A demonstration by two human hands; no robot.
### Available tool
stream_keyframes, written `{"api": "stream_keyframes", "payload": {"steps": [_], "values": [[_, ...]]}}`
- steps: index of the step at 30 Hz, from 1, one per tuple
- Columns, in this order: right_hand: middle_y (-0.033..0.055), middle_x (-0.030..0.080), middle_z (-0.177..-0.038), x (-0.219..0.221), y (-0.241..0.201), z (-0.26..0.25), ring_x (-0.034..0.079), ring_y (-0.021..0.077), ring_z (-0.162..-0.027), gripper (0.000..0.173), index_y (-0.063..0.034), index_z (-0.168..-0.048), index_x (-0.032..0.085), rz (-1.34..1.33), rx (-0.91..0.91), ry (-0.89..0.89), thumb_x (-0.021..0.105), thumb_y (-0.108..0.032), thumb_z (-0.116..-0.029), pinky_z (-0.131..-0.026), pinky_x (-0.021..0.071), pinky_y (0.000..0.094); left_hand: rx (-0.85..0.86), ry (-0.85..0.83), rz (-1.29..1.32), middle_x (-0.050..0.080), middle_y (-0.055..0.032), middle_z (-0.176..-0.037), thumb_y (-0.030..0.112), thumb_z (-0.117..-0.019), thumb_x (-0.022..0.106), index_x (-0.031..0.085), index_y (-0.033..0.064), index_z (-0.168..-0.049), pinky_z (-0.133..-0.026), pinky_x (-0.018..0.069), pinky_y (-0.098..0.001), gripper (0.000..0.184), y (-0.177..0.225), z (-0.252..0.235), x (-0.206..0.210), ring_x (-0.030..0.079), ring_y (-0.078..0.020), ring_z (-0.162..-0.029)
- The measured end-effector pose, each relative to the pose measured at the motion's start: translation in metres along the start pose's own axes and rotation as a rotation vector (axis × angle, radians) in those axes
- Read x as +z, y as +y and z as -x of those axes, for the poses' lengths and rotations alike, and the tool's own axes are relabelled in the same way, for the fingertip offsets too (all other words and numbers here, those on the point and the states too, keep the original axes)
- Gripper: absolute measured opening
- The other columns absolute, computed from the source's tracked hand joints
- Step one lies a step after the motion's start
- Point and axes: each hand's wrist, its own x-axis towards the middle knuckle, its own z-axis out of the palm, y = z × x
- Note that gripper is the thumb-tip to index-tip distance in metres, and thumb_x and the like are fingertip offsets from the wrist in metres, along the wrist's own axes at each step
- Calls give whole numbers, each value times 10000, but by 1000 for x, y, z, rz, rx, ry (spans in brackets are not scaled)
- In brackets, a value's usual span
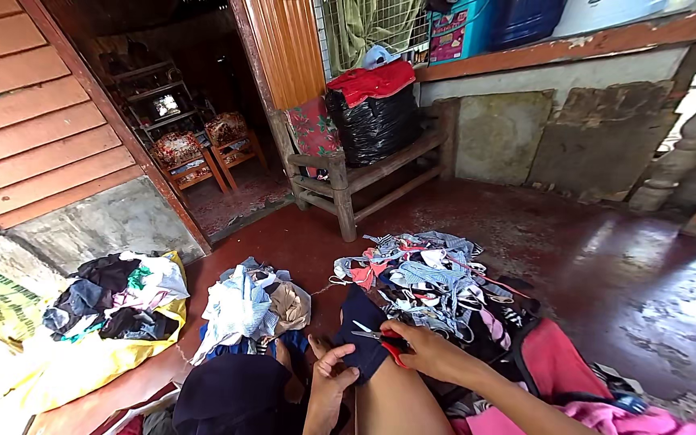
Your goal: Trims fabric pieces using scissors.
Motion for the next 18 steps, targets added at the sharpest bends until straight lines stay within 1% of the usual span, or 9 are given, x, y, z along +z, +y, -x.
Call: {"api": "stream_keyframes", "payload": {"steps": [7, 11, 18], "values": [[182, 645, -1281, -1, 0, 0, 626, 389, -1172, 575, -165, -1441, 502, 3, -1, -5, 698, -115, -903, -985, 493, 601, 10, -1, -5, 659, -168, -1316, -68, -827, 723, 691, -29, -1231, -957, 559, -441, 407, -1, 0, 0, 647, -269, -1167], [183, 647, -1277, -1, -1, 1, 623, 391, -1175, 575, -160, -1435, 508, 2, -4, 4, 704, -120, -896, -990, 489, 606, 5, 0, -13, 661, -165, -1307, -64, -828, 728, 689, -26, -1235, -926, 572, -436, 411, -1, 0, 0, 659, -260, -1131], [180, 650, -1266, 0, -1, 1, 626, 381, -1172, 568, -153, -1428, 508, 10, -11, 4, 700, -109, -895, -990, 492, 591, 13, -6, 1, 655, -173, -1319, -65, -832, 721, 683, -25, -1249, -924, 572, -441, 421, -1, 2, -1, 657, -266, -1140]]}}
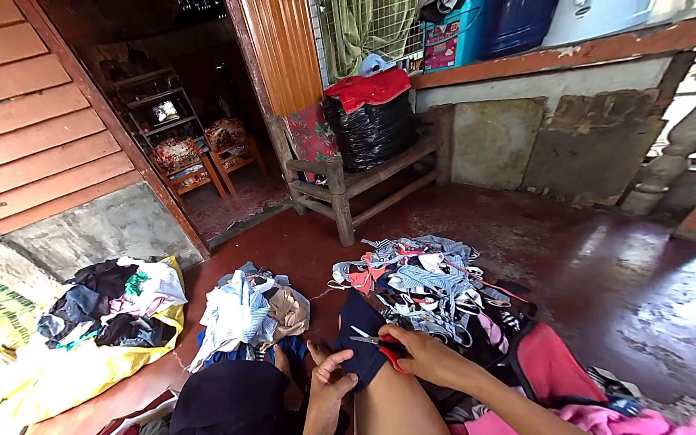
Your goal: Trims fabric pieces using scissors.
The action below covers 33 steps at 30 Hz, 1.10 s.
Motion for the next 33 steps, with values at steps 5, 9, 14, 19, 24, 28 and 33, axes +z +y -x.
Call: {"api": "stream_keyframes", "payload": {"steps": [5, 9, 14, 19, 24, 28, 33], "values": [[176, 654, -1258, 0, 0, 0, 628, 379, -1168, 567, -158, -1427, 509, 0, 8, 0, 698, -112, -895, -985, 494, 590, -4, 5, 9, 660, -177, -1308, -75, -825, 724, 686, -26, -1247, -922, 574, -440, 426, -1, 0, 0, 659, -266, -1136], [171, 658, -1252, 1, 0, -1, 634, 373, -1160, 568, -166, -1426, 507, 4, 15, 0, 700, -120, -893, -975, 502, 591, -6, 13, 16, 669, -170, -1292, -83, -816, 733, 695, -20, -1234, -905, 579, -432, 425, -1, -1, 0, 667, -258, -1115], [178, 659, -1239, 2, 1, -1, 636, 382, -1150, 564, -160, -1421, 506, -5, 13, 0, 699, -112, -893, -963, 507, 598, -16, 14, 21, 669, -170, -1294, -77, -820, 730, 699, -10, -1237, -889, 582, -430, 423, -2, 0, 0, 668, -260, -1105], [177, 659, -1237, 3, 2, -2, 639, 376, -1150, 561, -162, -1422, 500, -7, 9, -2, 697, -112, -899, -964, 509, 593, -31, 15, 18, 669, -169, -1289, -67, -822, 735, 696, -5, -1245, -873, 586, -431, 429, -1, 0, -1, 670, -257, -1090], [198, 664, -1210, 4, 1, -1, 642, 399, -1128, 560, -141, -1406, 507, -5, 6, 7, 706, -106, -884, -950, 506, 614, -26, 21, -4, 670, -168, -1289, -66, -817, 734, 694, -8, -1243, -884, 583, -443, 432, 0, 1, 1, 669, -264, -1099], [204, 662, -1197, 3, 2, -1, 641, 402, -1126, 545, -131, -1387, 506, -4, 5, 4, 708, -111, -882, -945, 506, 611, -24, 23, 8, 669, -174, -1289, -67, -817, 734, 692, -12, -1244, -894, 582, -454, 433, -1, 1, 1, 667, -275, -1107], [198, 664, -1192, 2, 2, -2, 643, 399, -1120, 541, -138, -1388, 504, 6, 11, -5, 708, -122, -887, -941, 508, 612, -33, 27, 12, 668, -174, -1289, -72, -813, 739, 690, -11, -1249, -899, 580, -456, 443, -1, 1, 1, 667, -276, -1107]]}}
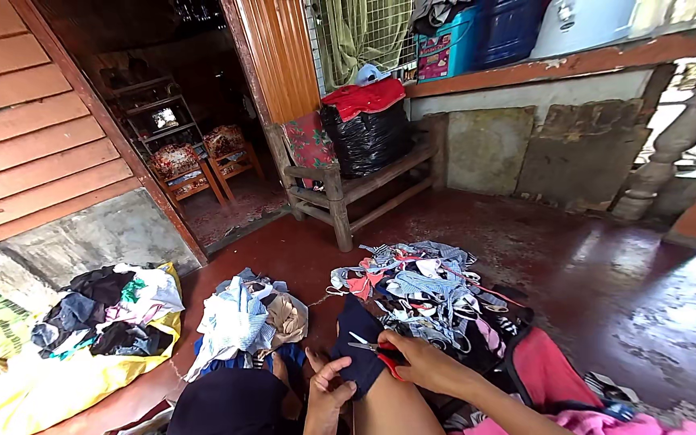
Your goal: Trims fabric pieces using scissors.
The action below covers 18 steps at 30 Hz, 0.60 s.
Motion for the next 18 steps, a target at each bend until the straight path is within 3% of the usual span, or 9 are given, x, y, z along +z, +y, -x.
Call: {"api": "stream_keyframes", "payload": {"steps": [18], "values": [[194, 652, -1226, -1, -3, 1, 625, 400, -1160, 551, -153, -1401, 496, 0, 25, -11, 705, -124, -892, -964, 495, 613, -21, 9, 34, 670, -170, -1296, -76, -841, 712, 699, -4, -1250, -868, 592, -436, 415, -1, 1, 0, 685, -262, -1063]]}}
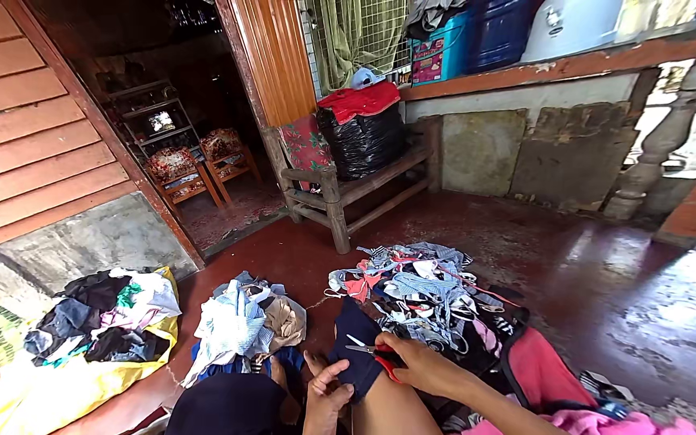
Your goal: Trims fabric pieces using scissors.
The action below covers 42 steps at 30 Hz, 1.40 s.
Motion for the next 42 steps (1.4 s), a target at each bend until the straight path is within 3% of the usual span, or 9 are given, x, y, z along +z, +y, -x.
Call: {"api": "stream_keyframes", "payload": {"steps": [4, 27, 33, 38, 42], "values": [[202, 645, -1252, 0, -1, 1, 618, 406, -1174, 552, -121, -1404, 504, -19, -22, 15, 704, -100, -889, -979, 489, 617, -33, 27, -8, 663, -169, -1310, -77, -877, 672, 684, -16, -1263, -875, 593, -442, 391, 5, 3, 4, 690, -266, -1062], [200, 645, -1244, 0, 0, 0, 618, 401, -1174, 548, -134, -1410, 492, -1, -14, 2, 696, -115, -903, -978, 491, 606, 8, 43, 3, 678, -162, -1294, -72, -861, 686, 711, -2, -1236, -847, 592, -412, 382, -1, 1, 3, 691, -245, -1048], [200, 657, -1210, -1, -1, 2, 635, 403, -1133, 536, -133, -1391, 510, -19, -16, 11, 701, -111, -891, -945, 506, 613, 96, 0, -62, 671, -171, -1303, -81, -854, 686, 697, -31, -1235, -927, 576, -438, 384, -3, 0, 0, 668, -262, -1136], [199, 660, -1207, 0, -1, 1, 640, 400, -1126, 540, -136, -1388, 512, -18, -13, 20, 702, -115, -883, -937, 507, 614, 163, -76, -135, 669, -172, -1305, -101, -842, 685, 681, -46, -1254, -963, 560, -406, 416, 1, -4, -5, 672, -234, -1128], [194, 656, -1219, 3, 0, 1, 635, 396, -1142, 557, -138, -1394, 508, -23, -6, 31, 709, -113, -875, -946, 505, 611, 184, -109, -227, 589, -151, -1402, -86, -808, 715, 600, -9, -1390, -810, 591, -344, 598, 9, -5, -2, 672, -166, -919]]}}
